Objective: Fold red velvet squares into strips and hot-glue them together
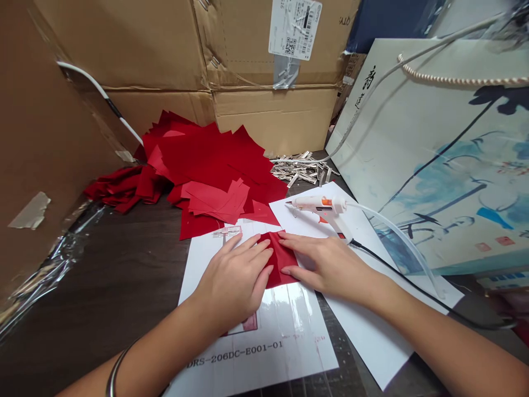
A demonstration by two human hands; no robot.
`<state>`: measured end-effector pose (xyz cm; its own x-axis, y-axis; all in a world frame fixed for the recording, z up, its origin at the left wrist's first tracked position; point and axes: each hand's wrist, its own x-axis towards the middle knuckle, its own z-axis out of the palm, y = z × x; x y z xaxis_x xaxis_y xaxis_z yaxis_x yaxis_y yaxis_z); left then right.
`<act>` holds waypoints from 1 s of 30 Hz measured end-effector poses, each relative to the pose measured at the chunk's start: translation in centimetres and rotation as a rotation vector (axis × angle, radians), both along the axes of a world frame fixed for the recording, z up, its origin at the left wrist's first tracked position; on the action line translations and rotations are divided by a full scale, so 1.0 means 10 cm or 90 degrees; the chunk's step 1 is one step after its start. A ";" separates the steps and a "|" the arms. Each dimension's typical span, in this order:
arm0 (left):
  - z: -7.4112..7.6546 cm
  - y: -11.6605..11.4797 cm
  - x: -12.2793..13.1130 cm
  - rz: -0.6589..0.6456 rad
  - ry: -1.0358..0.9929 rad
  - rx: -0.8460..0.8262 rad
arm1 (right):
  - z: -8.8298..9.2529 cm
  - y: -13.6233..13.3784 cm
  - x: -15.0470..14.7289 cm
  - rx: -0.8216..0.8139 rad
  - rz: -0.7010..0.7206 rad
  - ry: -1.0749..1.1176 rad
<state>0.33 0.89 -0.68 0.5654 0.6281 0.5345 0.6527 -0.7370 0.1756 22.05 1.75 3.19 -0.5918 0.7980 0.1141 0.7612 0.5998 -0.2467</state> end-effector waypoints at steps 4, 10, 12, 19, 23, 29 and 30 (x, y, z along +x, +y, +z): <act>0.00 0.02 0.00 -0.016 0.013 -0.009 | 0.03 -0.01 0.00 0.018 -0.012 -0.008; 0.00 0.03 -0.01 -0.014 0.027 -0.022 | 0.03 0.02 0.07 0.080 -0.117 -0.016; 0.00 0.03 -0.01 -0.014 0.028 -0.023 | 0.03 0.03 0.08 0.076 -0.144 -0.022; 0.00 0.03 -0.01 -0.010 0.022 -0.013 | 0.03 0.01 0.05 0.026 -0.113 -0.022; -0.01 0.03 -0.01 -0.009 0.019 -0.009 | 0.02 0.00 0.03 0.018 -0.098 -0.021; -0.01 0.03 -0.01 -0.010 0.019 -0.006 | 0.01 0.01 0.02 0.025 -0.113 -0.019; -0.01 0.03 -0.01 -0.010 0.018 -0.005 | 0.02 0.00 0.01 0.024 -0.102 -0.010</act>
